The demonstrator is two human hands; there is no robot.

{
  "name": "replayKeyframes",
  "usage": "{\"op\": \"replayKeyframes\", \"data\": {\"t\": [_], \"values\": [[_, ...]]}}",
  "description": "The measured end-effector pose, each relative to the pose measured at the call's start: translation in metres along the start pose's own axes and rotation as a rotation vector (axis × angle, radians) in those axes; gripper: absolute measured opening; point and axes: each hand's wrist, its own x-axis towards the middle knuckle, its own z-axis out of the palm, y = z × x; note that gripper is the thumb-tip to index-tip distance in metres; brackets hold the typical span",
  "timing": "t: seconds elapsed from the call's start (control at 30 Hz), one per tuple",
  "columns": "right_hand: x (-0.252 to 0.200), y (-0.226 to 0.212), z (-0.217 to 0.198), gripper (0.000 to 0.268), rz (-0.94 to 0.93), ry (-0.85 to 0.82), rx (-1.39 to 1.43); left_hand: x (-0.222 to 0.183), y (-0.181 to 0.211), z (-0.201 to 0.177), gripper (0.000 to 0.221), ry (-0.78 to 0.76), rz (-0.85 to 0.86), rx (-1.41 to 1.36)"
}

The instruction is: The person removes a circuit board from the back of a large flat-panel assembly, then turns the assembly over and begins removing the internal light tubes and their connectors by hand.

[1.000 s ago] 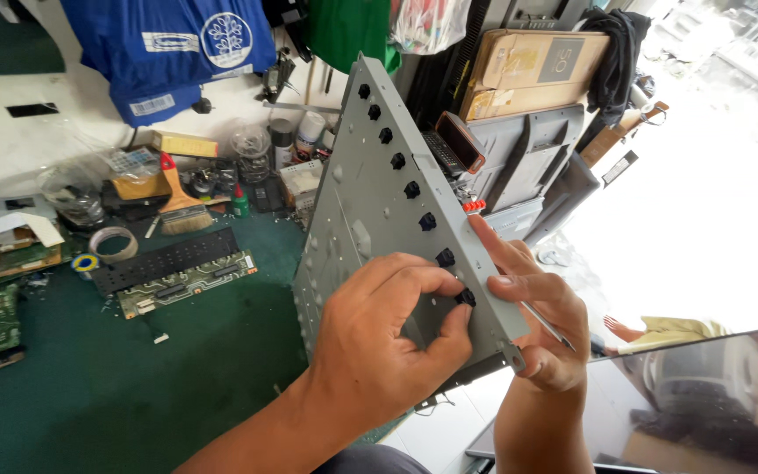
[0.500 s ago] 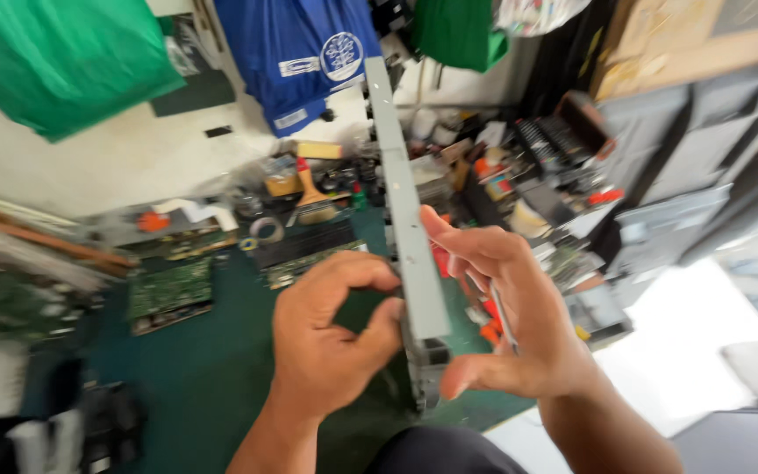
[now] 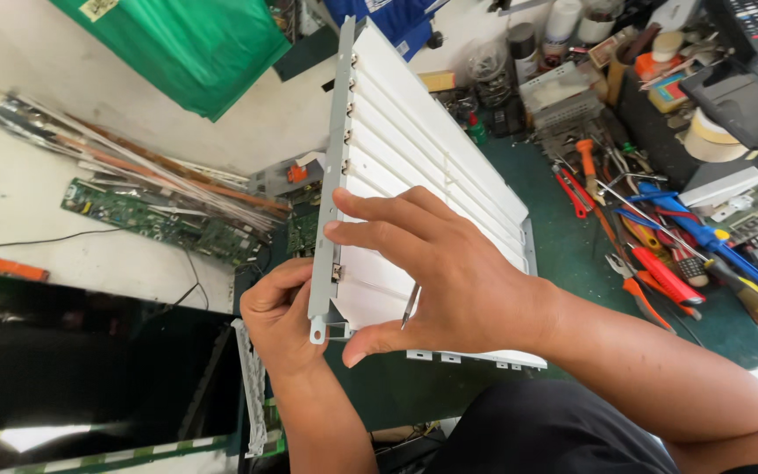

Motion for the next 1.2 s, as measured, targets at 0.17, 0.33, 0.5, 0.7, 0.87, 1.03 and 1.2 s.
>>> {"op": "replayKeyframes", "data": {"t": [0.17,0.33,0.5,0.7,0.87,1.03,1.2], "values": [[-0.001,0.003,0.002,0.094,-0.032,0.01,0.0,-0.005,-0.008,-0.002,0.011,0.021,0.018,-0.083],[0.0,0.002,0.001,0.093,-0.053,0.033,-0.014,-0.004,-0.008,0.004,0.01,0.041,-0.032,-0.137],[-0.002,0.001,0.006,0.097,-0.004,0.038,0.024,-0.008,-0.019,0.003,0.015,0.16,-0.116,-0.179],[0.0,0.002,0.017,0.097,-0.018,0.033,0.009,-0.023,-0.005,0.005,0.014,0.161,-0.051,-0.119],[-0.005,0.016,0.023,0.095,-0.013,-0.063,0.018,-0.045,0.003,0.009,0.048,0.292,-0.103,-0.082],[-0.008,0.039,0.014,0.081,0.026,-0.161,0.228,-0.054,0.024,0.025,0.058,0.202,0.041,0.078],[-0.017,0.042,0.006,0.012,0.208,0.087,0.295,-0.051,0.026,0.027,0.047,0.278,0.005,0.148]]}}
